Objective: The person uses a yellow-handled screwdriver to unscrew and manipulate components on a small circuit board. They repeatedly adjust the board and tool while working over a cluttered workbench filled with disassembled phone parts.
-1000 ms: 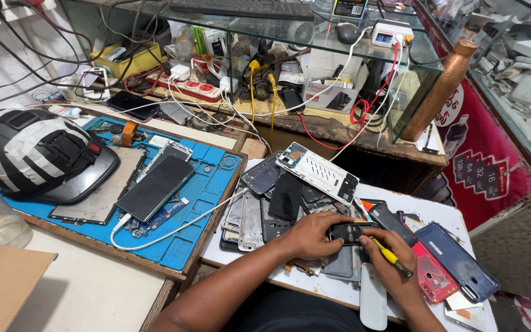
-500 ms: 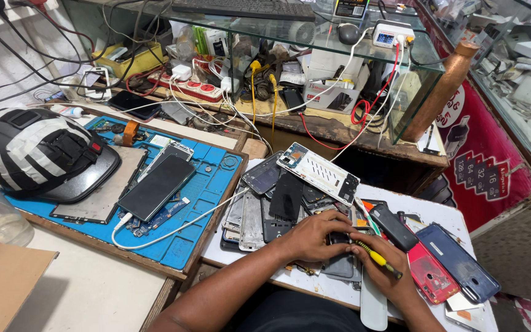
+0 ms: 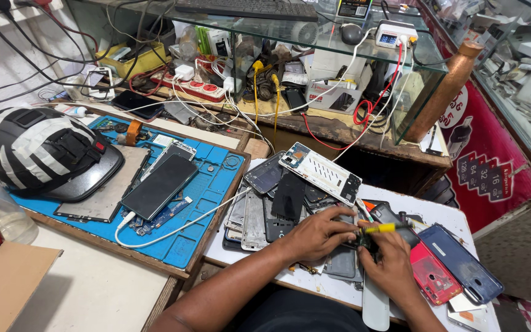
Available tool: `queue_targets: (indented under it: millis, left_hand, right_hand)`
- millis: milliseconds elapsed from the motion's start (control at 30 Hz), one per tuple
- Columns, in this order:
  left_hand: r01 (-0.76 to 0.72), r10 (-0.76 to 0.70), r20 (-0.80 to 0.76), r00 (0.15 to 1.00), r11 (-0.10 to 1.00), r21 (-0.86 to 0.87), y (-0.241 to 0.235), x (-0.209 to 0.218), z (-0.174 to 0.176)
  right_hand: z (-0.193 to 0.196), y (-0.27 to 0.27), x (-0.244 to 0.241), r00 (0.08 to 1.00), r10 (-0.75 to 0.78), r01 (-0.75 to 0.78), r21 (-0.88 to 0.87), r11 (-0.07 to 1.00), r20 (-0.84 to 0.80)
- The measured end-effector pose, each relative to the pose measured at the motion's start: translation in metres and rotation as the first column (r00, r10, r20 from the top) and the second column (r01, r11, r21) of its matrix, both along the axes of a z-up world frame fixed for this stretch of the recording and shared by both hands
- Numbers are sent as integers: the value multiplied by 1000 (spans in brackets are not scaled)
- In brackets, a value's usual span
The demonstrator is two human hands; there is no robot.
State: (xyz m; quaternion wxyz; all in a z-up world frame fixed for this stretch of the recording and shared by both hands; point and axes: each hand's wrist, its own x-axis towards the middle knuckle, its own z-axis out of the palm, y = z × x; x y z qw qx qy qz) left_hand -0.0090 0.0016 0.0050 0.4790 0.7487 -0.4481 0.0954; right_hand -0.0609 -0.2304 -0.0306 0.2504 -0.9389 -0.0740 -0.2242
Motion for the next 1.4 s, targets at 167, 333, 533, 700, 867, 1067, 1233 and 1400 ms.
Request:
queue_targets:
  millis: [167, 333, 533, 700, 867, 1067, 1233, 1400]
  left_hand:
    - [-124, 132, 62, 989, 985, -119, -1, 3, 6]
    - [-105, 104, -20, 994, 984, -141, -2, 7, 4]
    - [-81, 27, -280, 960, 980, -180, -3, 13, 3]
    - [-9, -121, -445, 887, 960, -279, -3, 16, 2]
    - [-24, -4, -289, 957, 995, -95, -3, 15, -3]
    - [-14, -27, -253, 967, 987, -163, -3, 10, -4]
    - [-88, 55, -235, 970, 987, -136, -1, 5, 3]
    - [-75, 33, -309, 950, 990, -122, 0, 3, 7]
  right_hand:
    - [-1, 2, -3, 993, 55, -56, 7, 998, 106]
    - [16, 10, -8, 993, 76, -79, 27, 997, 87]
    - [22, 14, -10, 994, 78, -80, 23, 997, 73]
    - [21, 14, -9, 987, 107, -107, -1, 994, 118]
    - [21, 13, -10, 985, 128, -130, 13, 991, 115]
    - [22, 13, -8, 989, 126, -131, 55, 990, 75]
    - [22, 13, -9, 992, 121, -122, 37, 992, 40]
    - [25, 14, -10, 990, 129, -131, 37, 991, 53]
